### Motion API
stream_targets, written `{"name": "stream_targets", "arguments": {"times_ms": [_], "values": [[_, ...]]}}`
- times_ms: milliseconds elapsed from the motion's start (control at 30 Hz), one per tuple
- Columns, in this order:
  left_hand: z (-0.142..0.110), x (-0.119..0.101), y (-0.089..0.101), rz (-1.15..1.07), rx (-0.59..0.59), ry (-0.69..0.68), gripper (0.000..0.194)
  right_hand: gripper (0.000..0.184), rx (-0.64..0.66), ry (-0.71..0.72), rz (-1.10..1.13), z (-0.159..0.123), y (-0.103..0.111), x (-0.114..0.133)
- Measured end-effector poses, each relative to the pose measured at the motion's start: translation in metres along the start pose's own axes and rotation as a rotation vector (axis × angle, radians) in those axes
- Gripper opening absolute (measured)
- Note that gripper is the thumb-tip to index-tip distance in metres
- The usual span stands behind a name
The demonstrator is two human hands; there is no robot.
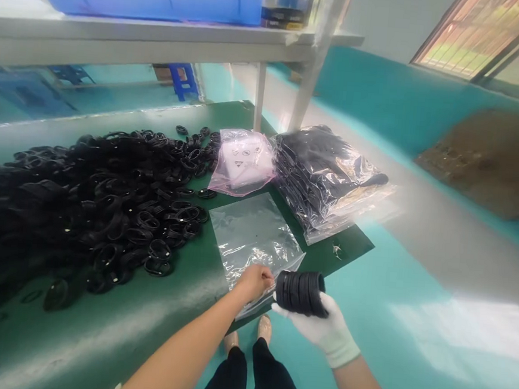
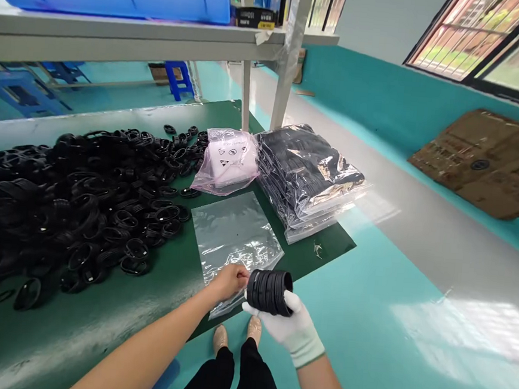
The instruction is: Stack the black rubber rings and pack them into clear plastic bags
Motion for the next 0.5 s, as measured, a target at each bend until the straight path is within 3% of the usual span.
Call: {"name": "stream_targets", "arguments": {"times_ms": [100, 233, 367, 500], "values": [[0.0, -0.004, 0.003, 0.091, -0.043, -0.028, 0.011, 0.051, -0.053, -0.071, 0.093, 0.021, 0.008, -0.017], [-0.005, -0.024, 0.021, 0.197, -0.147, -0.106, 0.016, 0.042, -0.084, -0.09, 0.256, 0.026, 0.024, -0.03], [-0.017, -0.051, 0.034, 0.497, -0.251, -0.287, 0.023, 0.033, -0.089, -0.051, 0.277, 0.023, 0.019, -0.024], [-0.032, -0.062, 0.025, 0.681, -0.326, -0.41, 0.024, 0.039, -0.169, 0.118, 0.11, 0.029, 0.004, -0.005]]}}
Point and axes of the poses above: each hand's wrist, its own z-axis towards the middle knuckle, its own y-axis out of the back of the hand, x = y × z, the point moved 2 cm from there along z, towards the middle knuckle, and after that the axes turned 2 degrees about -z, right-handed, at the moved point
